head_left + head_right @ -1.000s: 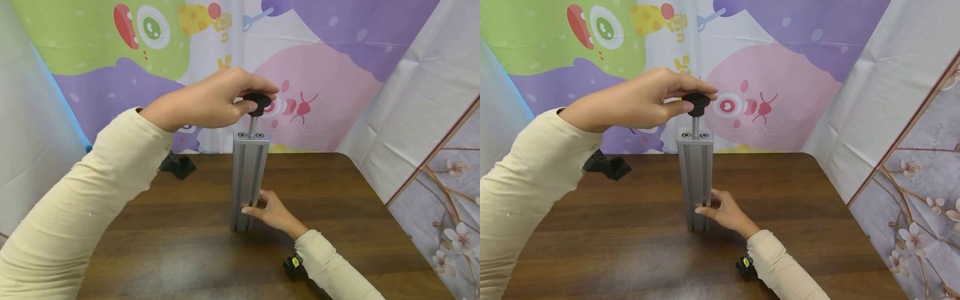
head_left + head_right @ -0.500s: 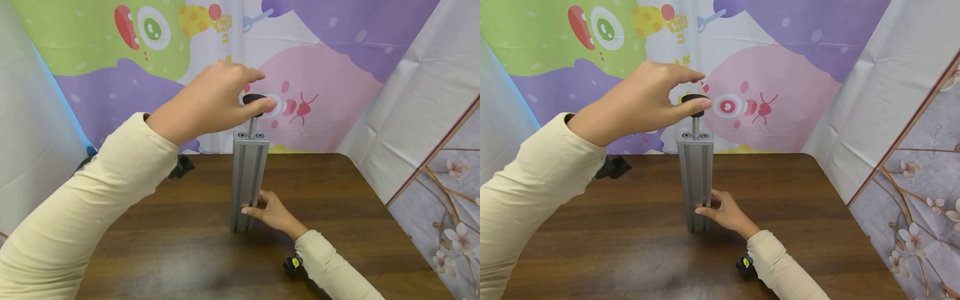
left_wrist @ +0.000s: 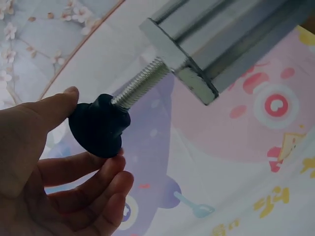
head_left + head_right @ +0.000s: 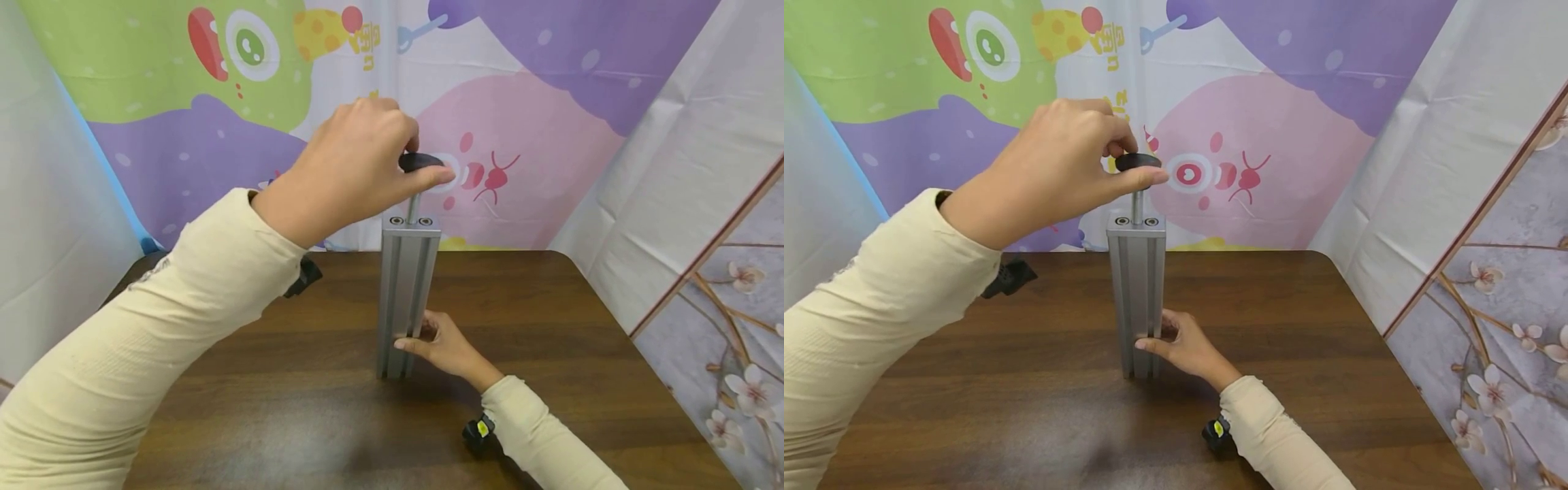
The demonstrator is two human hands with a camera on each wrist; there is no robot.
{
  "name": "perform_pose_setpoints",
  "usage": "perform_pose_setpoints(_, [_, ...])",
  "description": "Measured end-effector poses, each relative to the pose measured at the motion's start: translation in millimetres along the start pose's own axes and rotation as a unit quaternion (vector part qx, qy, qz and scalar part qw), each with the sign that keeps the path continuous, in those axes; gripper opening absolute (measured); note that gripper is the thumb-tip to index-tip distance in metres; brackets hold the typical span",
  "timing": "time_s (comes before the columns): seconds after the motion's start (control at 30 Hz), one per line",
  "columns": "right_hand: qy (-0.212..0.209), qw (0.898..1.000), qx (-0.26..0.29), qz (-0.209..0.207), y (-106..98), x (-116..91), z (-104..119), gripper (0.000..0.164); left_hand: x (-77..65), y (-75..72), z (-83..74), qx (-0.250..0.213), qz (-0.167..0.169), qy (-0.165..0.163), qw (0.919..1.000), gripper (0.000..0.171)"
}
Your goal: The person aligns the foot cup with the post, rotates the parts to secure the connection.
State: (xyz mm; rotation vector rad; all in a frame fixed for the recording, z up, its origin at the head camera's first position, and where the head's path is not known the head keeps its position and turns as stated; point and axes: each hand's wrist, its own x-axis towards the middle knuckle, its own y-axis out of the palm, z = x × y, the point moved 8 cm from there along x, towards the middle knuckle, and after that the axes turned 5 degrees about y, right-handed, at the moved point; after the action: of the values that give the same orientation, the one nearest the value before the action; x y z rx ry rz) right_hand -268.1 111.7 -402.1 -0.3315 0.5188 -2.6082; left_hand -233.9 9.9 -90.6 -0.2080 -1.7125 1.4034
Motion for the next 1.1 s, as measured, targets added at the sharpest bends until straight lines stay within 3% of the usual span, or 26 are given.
perform_pose_setpoints(0.17, [0.009, 1.0, 0.002, 0.001, 0.1, -0.1, -0.5, 0.025, 3.0, 1.9, 0.9, -0.056, 0.031, 0.02, 0.9977, 0.035])
perform_pose_setpoints(0.33, [0.021, 1.0, -0.005, -0.004, -0.4, -0.3, 0.7, 0.026, 2.3, 6.8, 2.5, -0.129, 0.086, 0.037, 0.9872, 0.021])
perform_pose_setpoints(0.6, [0.025, 1.0, -0.015, -0.008, -0.9, 0.7, -0.3, 0.025, 0.1, 9.7, 4.6, -0.2, 0.139, 0.076, 0.9668, 0.034])
perform_pose_setpoints(0.8, [0.012, 1.0, -0.005, -0.001, -0.5, 0.4, -1.0, 0.027, -0.2, 14.0, 6.8, -0.225, 0.166, 0.07, 0.9576, 0.039])
perform_pose_setpoints(0.93, [0.002, 1.0, -0.002, 0.0, -0.5, 0.2, -0.1, 0.028, -0.7, 12.8, 5.7, -0.217, 0.166, 0.062, 0.96, 0.038])
perform_pose_setpoints(1.0, [-0.001, 1.0, -0.001, 0.001, -0.5, 0.0, 0.7, 0.028, -0.7, 10.6, 5.6, -0.194, 0.149, 0.05, 0.9682, 0.038])
perform_pose_setpoints(1.1, [-0.001, 1.0, 0.0, 0.0, -0.6, 0.0, 0.6, 0.027, 0.6, 4.5, 3.4, -0.132, 0.091, 0.037, 0.9864, 0.039])
